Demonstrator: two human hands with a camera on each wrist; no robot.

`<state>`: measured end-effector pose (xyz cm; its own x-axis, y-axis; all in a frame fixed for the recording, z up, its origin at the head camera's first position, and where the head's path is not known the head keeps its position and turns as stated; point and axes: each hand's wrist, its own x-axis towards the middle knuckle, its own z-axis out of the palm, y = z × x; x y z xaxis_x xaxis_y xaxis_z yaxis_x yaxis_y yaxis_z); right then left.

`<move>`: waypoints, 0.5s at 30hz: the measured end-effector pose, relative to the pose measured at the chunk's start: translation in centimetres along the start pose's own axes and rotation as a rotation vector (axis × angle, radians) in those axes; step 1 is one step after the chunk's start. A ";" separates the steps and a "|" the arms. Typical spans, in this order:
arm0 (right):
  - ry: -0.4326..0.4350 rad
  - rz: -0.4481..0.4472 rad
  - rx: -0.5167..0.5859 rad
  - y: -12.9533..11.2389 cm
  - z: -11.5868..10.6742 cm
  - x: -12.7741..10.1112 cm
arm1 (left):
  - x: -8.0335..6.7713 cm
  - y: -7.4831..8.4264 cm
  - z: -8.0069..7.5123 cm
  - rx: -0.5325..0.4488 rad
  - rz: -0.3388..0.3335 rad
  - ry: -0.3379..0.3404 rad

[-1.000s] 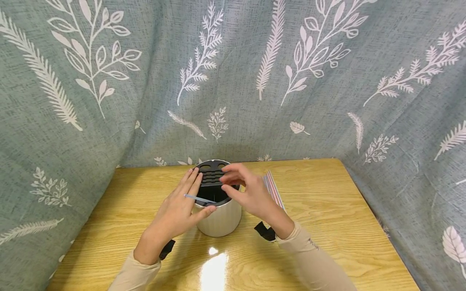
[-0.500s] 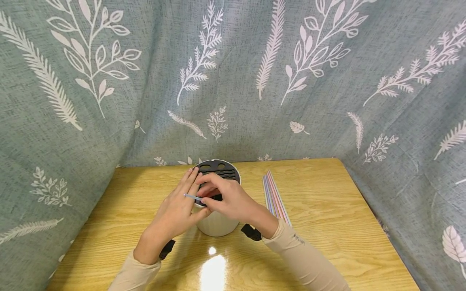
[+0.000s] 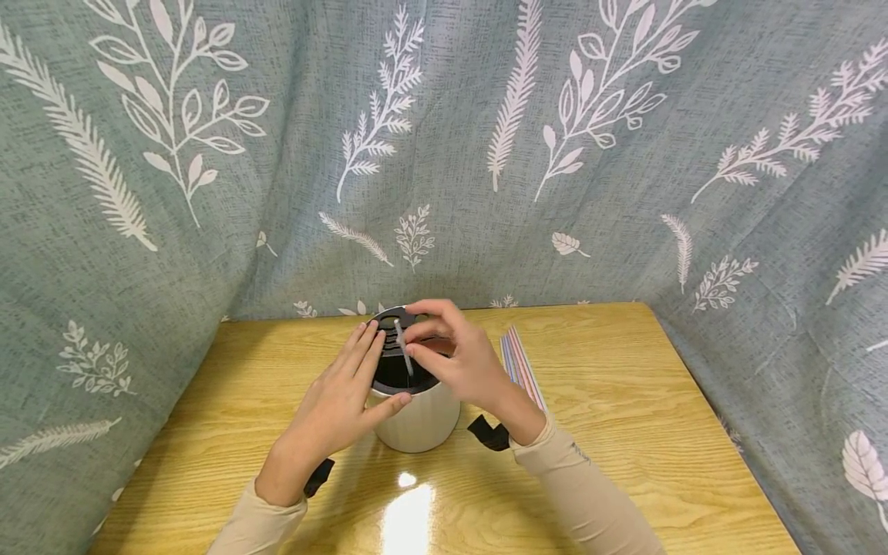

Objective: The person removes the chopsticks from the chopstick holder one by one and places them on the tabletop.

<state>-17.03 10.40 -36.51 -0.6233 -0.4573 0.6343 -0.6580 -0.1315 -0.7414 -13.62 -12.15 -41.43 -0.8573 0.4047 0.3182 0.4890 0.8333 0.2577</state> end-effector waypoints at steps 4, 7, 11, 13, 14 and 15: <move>0.149 -0.115 0.117 -2.1 -2.2 0.6 | 0.0 0.0 0.1 -0.001 0.006 0.005; 0.298 -0.203 0.210 -3.8 -4.3 1.0 | 0.0 0.0 0.2 -0.004 0.013 0.015; 0.463 -0.246 0.396 -5.6 -7.3 1.0 | 0.0 0.0 0.2 -0.011 0.013 0.020; 0.514 -0.216 0.458 -5.9 -8.8 0.7 | 0.0 0.0 0.2 -0.012 0.011 0.023; 0.532 -0.191 0.475 -5.8 -9.6 0.5 | 0.0 0.0 0.2 -0.012 0.012 0.024; 0.545 -0.157 0.453 -5.6 -10.4 0.2 | 0.1 0.0 0.2 -0.011 0.012 0.025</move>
<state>-17.87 20.22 -29.99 -0.7359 0.0849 0.6718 -0.5909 -0.5650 -0.5759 -13.69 -12.02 -41.61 -0.8470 0.4055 0.3437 0.5015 0.8239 0.2638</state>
